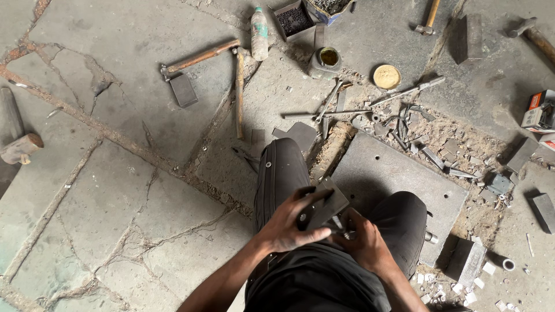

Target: The person sits on the floor and uses a hand tap to create holes in a rectangular metal plate. They then use a hammer to drive small metal pins into the holes and insert a blue plastic component into the plate.

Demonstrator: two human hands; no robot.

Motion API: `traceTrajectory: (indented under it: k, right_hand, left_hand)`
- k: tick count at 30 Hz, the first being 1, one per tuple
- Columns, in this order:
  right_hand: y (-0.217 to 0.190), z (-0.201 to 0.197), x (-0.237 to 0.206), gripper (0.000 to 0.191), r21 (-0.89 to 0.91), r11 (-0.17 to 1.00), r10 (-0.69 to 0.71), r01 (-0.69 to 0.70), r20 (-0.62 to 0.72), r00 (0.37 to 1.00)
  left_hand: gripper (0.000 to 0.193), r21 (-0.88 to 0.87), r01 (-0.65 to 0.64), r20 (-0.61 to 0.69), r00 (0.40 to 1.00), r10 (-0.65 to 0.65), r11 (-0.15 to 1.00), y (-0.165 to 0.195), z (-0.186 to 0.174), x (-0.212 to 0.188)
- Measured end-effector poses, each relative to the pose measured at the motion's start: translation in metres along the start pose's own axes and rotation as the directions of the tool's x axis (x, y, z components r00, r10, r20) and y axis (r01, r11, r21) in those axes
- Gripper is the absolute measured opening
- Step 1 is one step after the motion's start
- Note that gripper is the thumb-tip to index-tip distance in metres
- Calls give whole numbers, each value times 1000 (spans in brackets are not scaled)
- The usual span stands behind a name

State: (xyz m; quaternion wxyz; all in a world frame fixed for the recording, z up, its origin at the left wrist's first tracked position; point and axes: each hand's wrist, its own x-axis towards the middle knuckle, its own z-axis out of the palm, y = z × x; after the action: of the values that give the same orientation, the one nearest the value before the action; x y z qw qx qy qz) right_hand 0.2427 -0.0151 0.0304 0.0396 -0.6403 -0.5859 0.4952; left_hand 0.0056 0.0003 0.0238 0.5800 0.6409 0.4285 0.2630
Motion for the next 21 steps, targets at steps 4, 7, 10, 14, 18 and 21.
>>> traceTrajectory:
  k: [4, 7, 10, 14, 18, 21]
  right_hand:
    - [12, 9, 4, 35, 243, 970, -30, 8, 87, 996]
    - [18, 23, 5, 44, 431, 891, 101, -141, 116, 988]
    - [19, 43, 1, 49, 718, 607, 294, -340, 194, 936]
    - [24, 64, 0, 57, 898, 313, 204, -310, 255, 945]
    - [30, 68, 10, 43, 899, 382, 221, -217, 139, 965]
    - [30, 51, 18, 37, 810, 587, 20, 3, -18, 1000]
  left_hand:
    - [102, -340, 0, -233, 969, -84, 940, -2, -1, 3]
    - [102, -637, -217, -437, 892, -114, 740, -4, -2, 4]
    - [104, -748, -546, -623, 774, -114, 378, -7, -3, 4]
    - [103, -660, -712, -744, 664, -78, 240, -10, -5, 2]
    - [100, -661, -689, -746, 646, -163, 298, -17, -7, -2]
    - [93, -189, -493, -957, 287, -46, 849, -24, -14, -9]
